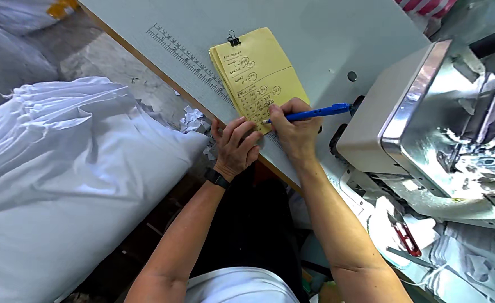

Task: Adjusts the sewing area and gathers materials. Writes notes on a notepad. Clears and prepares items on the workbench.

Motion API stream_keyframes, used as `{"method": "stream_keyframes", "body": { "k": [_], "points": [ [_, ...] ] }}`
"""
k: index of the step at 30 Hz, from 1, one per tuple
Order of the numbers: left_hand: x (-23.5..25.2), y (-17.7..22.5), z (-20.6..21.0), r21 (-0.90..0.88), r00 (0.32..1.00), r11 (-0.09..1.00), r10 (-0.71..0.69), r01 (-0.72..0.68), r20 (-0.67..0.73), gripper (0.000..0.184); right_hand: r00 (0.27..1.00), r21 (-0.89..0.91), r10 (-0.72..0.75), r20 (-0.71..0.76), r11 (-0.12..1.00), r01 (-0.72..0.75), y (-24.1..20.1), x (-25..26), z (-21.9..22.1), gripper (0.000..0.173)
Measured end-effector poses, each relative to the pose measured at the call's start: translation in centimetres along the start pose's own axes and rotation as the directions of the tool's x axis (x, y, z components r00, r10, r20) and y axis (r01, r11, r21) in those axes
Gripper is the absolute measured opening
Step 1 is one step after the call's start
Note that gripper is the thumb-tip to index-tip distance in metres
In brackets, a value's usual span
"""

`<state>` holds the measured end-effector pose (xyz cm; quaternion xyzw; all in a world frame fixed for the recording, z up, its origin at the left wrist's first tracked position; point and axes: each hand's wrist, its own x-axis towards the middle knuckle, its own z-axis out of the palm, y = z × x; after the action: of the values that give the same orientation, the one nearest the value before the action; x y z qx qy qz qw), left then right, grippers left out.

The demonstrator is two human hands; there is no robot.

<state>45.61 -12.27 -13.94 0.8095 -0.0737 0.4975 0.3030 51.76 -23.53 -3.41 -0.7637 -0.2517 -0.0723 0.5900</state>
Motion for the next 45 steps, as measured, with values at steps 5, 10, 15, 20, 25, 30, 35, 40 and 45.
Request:
{"method": "stream_keyframes", "body": {
  "k": [5, 10, 15, 20, 25, 30, 35, 40, 45],
  "points": [
    [-0.09, -0.07, -0.08, 0.003, 1.000, 1.000, -0.004, 0.004, 0.007, 0.041, 1.000, -0.078, -0.022, 0.000, 0.997, 0.022, -0.03, -0.07, 0.23, 0.022],
    [-0.07, -0.06, 0.03, 0.022, 1.000, 1.000, -0.010, 0.010, -0.005, 0.042, 1.000, -0.069, -0.019, 0.004, 0.997, 0.019, -0.10, -0.07, 0.16, 0.024],
    [-0.01, -0.01, 0.08, 0.018, 1.000, 1.000, -0.018, 0.018, -0.006, 0.041, 1.000, -0.045, -0.014, -0.024, 0.999, 0.013, 0.01, -0.05, 0.16, 0.022],
    [0.04, 0.01, 0.02, 0.023, 1.000, 1.000, -0.021, 0.021, -0.007, 0.043, 0.999, -0.062, -0.015, -0.031, 0.998, 0.013, -0.10, -0.05, 0.40, 0.023],
    [0.05, -0.04, 0.12, 0.022, 1.000, 1.000, -0.018, 0.018, -0.013, 0.043, 0.999, -0.069, -0.031, -0.020, 0.997, 0.030, 0.07, -0.11, 0.29, 0.024],
    [0.07, 0.00, 0.06, 0.030, 1.000, 0.999, -0.021, 0.021, -0.008, 0.042, 0.999, -0.058, -0.017, -0.032, 0.998, 0.015, 0.05, -0.01, 0.19, 0.023],
    [0.03, -0.02, -0.04, 0.022, 1.000, 0.999, -0.025, 0.025, 0.003, 0.044, 0.998, -0.102, -0.046, -0.044, 0.994, 0.042, 0.09, 0.09, 0.25, 0.024],
    [0.01, -0.05, 0.05, 0.019, 1.000, 1.000, -0.022, 0.022, -0.001, 0.043, 0.998, -0.090, -0.043, -0.049, 0.995, 0.038, 0.11, 0.11, 0.31, 0.023],
    [-0.05, -0.11, 0.15, 0.014, 1.000, 1.000, -0.020, 0.020, -0.008, 0.043, 0.999, -0.090, -0.041, -0.029, 0.995, 0.038, 0.03, 0.07, 0.28, 0.023]
  ]
}}
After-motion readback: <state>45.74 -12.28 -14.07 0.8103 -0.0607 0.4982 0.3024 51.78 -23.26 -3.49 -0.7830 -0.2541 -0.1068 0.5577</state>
